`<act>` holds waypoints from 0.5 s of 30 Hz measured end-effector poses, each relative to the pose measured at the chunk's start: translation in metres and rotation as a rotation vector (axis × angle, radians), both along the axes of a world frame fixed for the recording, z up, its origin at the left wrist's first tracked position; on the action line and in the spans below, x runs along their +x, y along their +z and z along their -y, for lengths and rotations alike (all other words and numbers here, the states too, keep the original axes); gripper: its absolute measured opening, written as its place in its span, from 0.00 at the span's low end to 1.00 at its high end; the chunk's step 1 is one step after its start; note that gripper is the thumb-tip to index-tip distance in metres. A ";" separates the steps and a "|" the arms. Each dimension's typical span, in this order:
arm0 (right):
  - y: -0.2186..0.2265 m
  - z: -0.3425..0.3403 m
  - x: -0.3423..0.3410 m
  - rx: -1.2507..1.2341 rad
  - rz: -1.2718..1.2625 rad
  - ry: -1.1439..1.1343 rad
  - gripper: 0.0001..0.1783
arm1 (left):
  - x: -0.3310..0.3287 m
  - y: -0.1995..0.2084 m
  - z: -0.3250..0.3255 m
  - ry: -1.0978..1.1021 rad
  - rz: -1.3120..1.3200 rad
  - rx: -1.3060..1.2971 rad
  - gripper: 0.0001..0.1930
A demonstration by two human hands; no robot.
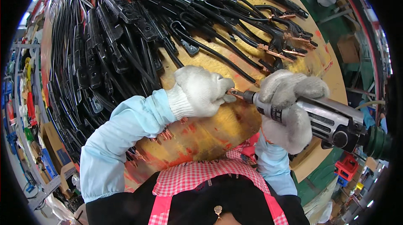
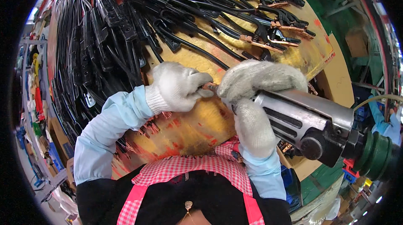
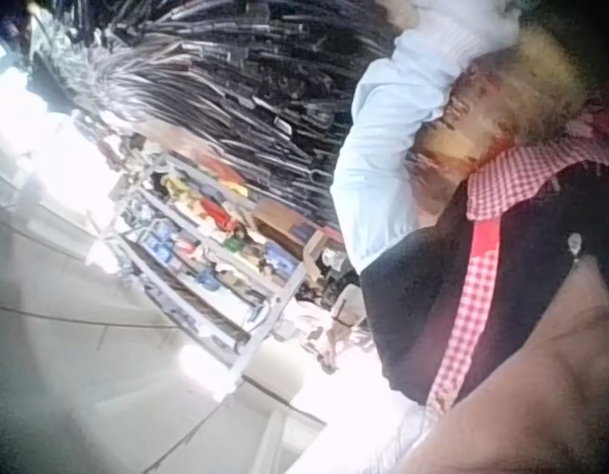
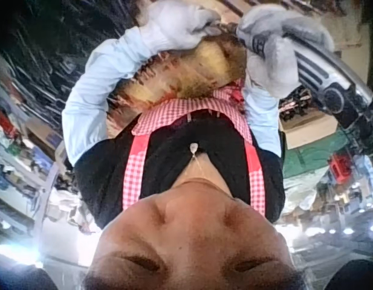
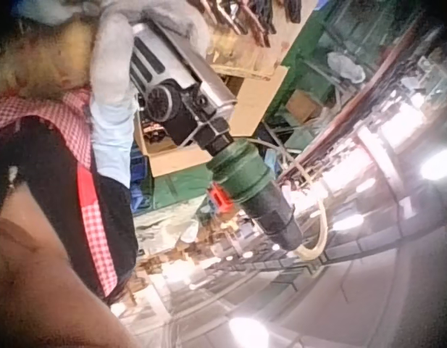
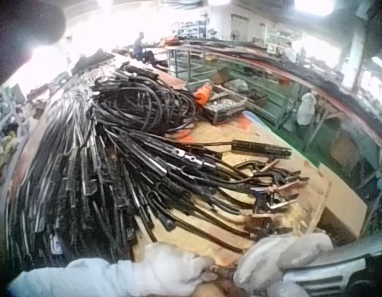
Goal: The person attaches clamps to cable ends by hand and fastens them using a pneumatic screwdriver.
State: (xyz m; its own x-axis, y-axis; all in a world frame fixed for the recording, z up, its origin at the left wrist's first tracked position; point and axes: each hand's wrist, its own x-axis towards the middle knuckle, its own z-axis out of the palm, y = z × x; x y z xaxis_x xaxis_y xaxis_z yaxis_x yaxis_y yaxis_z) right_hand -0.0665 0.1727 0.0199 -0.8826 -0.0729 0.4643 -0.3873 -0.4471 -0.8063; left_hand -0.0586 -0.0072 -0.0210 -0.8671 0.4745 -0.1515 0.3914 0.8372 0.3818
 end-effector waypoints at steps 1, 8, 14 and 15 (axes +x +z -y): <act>-0.001 0.002 0.002 0.000 0.002 0.005 0.20 | 0.000 0.000 0.000 0.008 -0.002 0.002 0.13; -0.013 0.001 0.014 0.069 0.011 -0.139 0.20 | 0.002 -0.002 0.002 0.027 0.005 0.013 0.12; -0.003 0.006 0.010 0.025 -0.044 -0.081 0.19 | 0.001 -0.001 0.002 0.027 0.005 0.009 0.12; -0.004 0.005 0.007 0.017 -0.080 -0.038 0.19 | 0.001 -0.001 0.002 0.022 -0.005 0.005 0.12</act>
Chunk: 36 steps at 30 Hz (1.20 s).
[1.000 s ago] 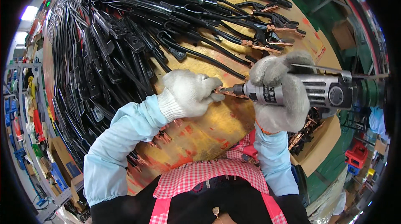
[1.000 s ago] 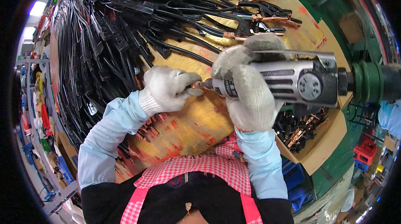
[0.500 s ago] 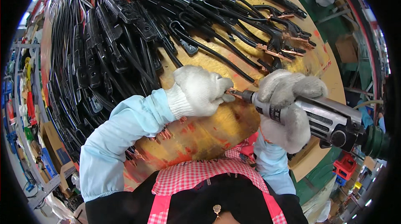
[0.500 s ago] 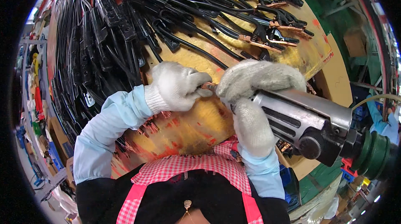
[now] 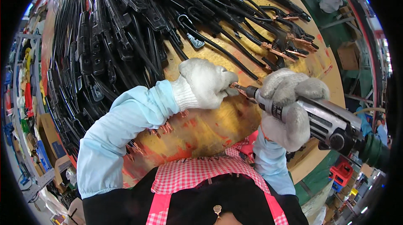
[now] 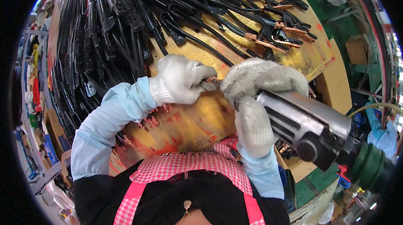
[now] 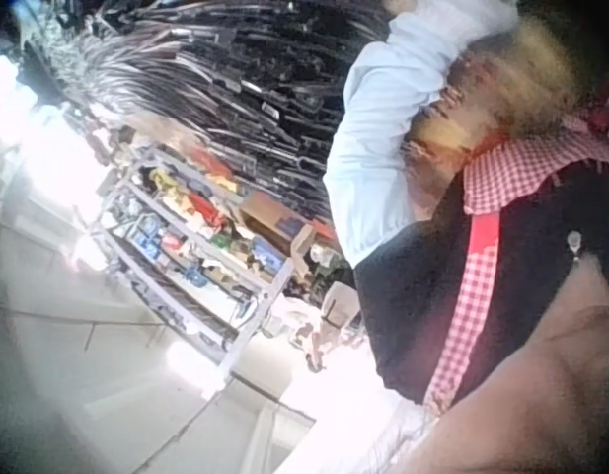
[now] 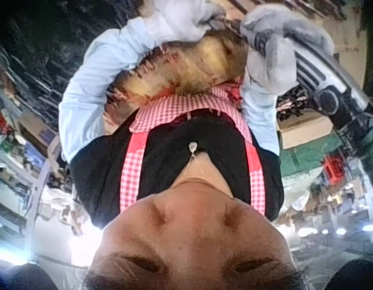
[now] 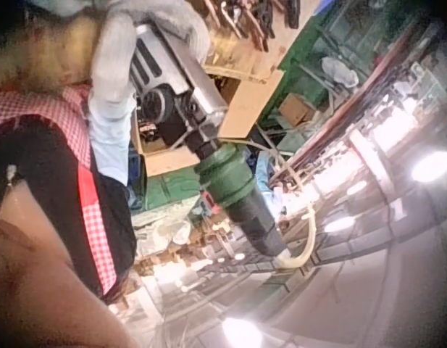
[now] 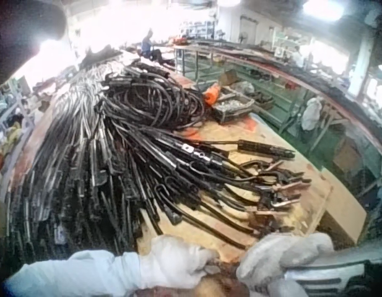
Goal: The person attaches clamps to cable ends by hand and fastens them using a pneumatic screwdriver.
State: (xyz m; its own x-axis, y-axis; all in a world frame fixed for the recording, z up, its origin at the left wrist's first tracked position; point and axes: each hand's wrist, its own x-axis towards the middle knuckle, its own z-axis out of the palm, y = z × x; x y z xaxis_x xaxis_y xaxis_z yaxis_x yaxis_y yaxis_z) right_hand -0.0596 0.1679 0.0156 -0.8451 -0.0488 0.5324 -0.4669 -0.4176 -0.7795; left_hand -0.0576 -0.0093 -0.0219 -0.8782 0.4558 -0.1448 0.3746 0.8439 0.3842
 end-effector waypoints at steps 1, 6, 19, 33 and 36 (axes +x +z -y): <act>0.000 -0.001 0.000 -0.008 -0.026 0.018 0.19 | 0.000 0.000 0.000 -0.004 -0.011 -0.010 0.12; -0.028 -0.018 0.007 -0.102 0.143 -0.085 0.21 | 0.001 -0.008 -0.004 0.041 -0.079 0.032 0.12; -0.097 -0.222 0.060 0.377 0.889 -0.736 0.24 | -0.046 -0.005 -0.058 0.285 -0.426 0.404 0.09; -0.066 -0.152 0.047 0.916 0.458 -0.783 0.21 | 0.030 0.017 -0.058 -0.116 -0.640 0.312 0.24; -0.048 -0.048 0.025 0.874 0.282 -0.245 0.18 | 0.055 0.019 -0.018 -0.193 -0.585 0.098 0.19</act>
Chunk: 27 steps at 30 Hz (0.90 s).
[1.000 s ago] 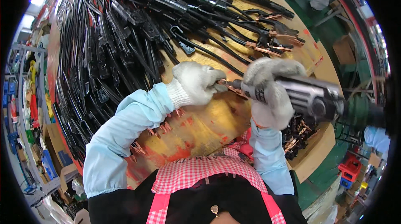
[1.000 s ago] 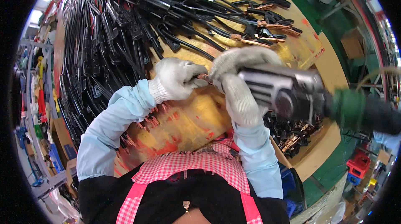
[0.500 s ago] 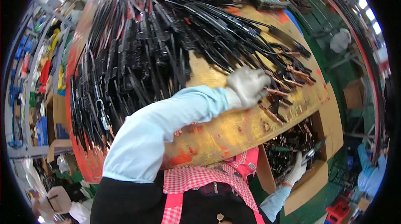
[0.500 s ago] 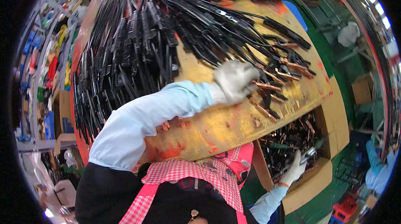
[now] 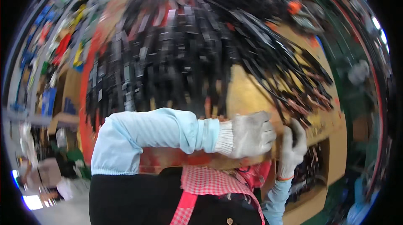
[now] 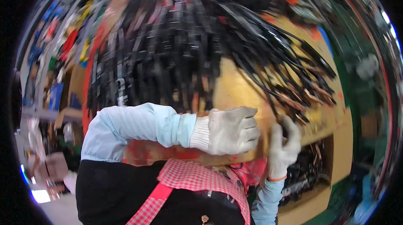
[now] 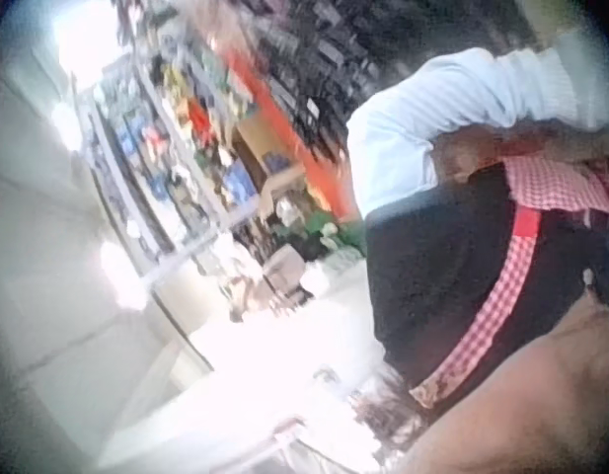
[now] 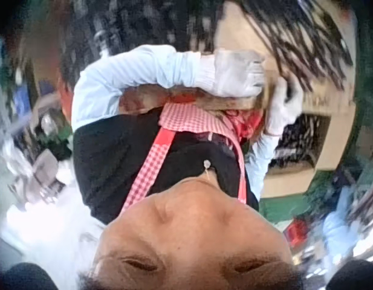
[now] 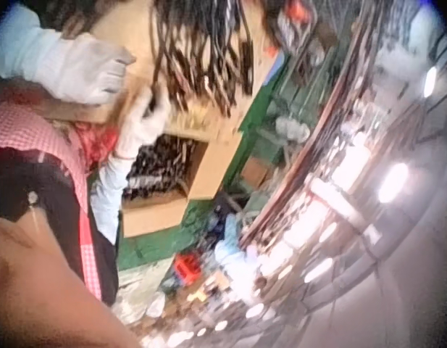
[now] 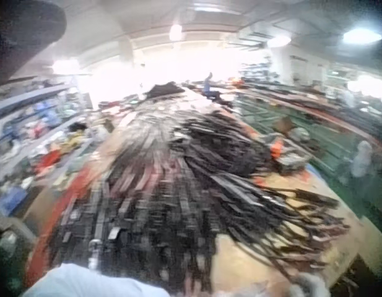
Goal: The person attaches clamps to cable ends by hand and fastens them using a pneumatic screwdriver.
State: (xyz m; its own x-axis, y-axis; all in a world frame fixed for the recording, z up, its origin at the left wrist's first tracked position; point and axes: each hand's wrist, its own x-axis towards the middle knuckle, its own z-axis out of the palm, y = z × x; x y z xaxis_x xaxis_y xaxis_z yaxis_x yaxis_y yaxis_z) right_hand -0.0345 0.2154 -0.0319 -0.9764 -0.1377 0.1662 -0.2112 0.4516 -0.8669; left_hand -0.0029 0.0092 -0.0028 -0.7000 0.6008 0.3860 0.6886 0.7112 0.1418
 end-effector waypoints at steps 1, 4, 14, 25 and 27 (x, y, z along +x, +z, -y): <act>0.000 0.030 -0.008 -0.014 0.045 0.148 0.19 | 0.010 0.000 0.018 0.054 -0.005 -0.075 0.15; -0.008 0.091 -0.025 0.097 0.064 0.460 0.22 | 0.023 0.026 0.068 0.321 0.419 -0.308 0.10; -0.045 0.160 -0.078 0.482 -0.062 0.537 0.34 | 0.053 -0.021 0.103 0.307 0.074 -0.076 0.28; -0.038 0.130 -0.080 0.243 0.140 0.552 0.27 | 0.037 -0.041 0.102 0.252 0.043 -0.160 0.27; -0.040 0.126 -0.082 0.265 0.107 0.570 0.27 | 0.038 -0.047 0.100 0.321 -0.028 -0.110 0.26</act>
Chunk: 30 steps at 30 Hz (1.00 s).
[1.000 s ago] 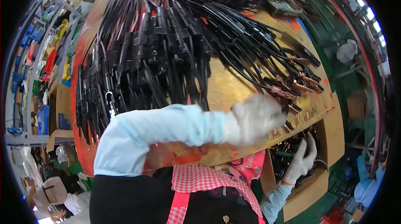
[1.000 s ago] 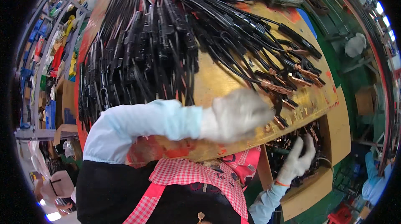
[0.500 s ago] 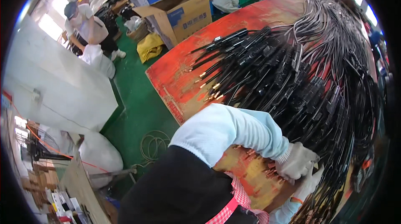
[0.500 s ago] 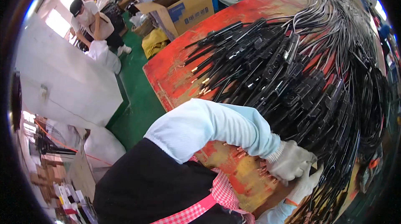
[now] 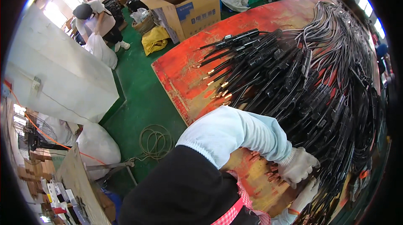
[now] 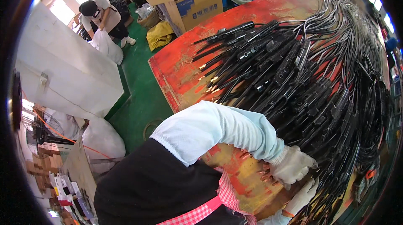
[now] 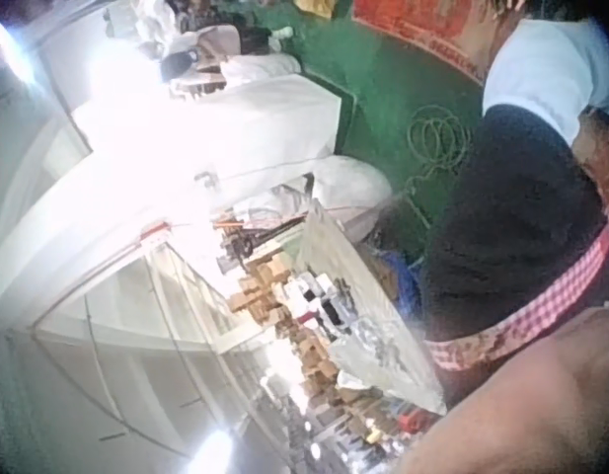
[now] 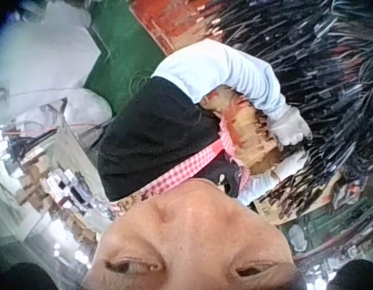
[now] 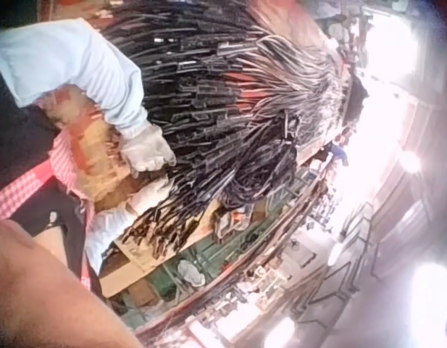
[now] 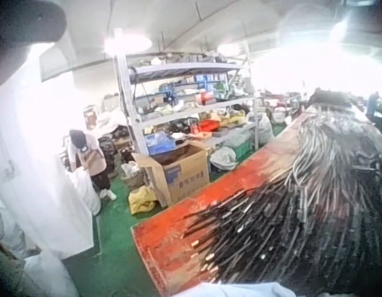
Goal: The person attaches clamps to cable ends by hand and fastens them using a pneumatic screwdriver.
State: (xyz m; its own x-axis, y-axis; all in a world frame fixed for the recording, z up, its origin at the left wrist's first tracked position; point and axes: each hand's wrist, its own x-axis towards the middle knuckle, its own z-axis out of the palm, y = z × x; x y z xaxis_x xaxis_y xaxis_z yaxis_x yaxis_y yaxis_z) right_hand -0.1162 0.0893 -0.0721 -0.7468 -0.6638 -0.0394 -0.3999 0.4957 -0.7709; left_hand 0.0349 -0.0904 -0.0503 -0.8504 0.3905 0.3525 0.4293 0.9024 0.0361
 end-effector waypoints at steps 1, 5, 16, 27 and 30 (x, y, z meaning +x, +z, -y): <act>0.000 -0.001 0.000 0.015 -0.035 0.023 0.27 | -0.001 -0.001 -0.001 -0.001 0.009 0.024 0.25; 0.004 -0.016 0.020 0.262 -0.240 -0.042 0.28 | -0.004 0.001 0.001 -0.062 0.056 0.044 0.23; 0.021 -0.044 0.070 0.477 -0.381 -0.157 0.24 | 0.013 0.032 -0.005 -0.005 0.040 -0.101 0.15; 0.005 -0.090 0.084 0.251 -0.475 -0.140 0.16 | -0.081 0.034 -0.066 -0.226 0.087 -0.408 0.12; 0.009 -0.119 0.098 0.307 -0.440 -0.253 0.11 | -0.074 0.040 -0.049 -0.166 0.250 -0.069 0.08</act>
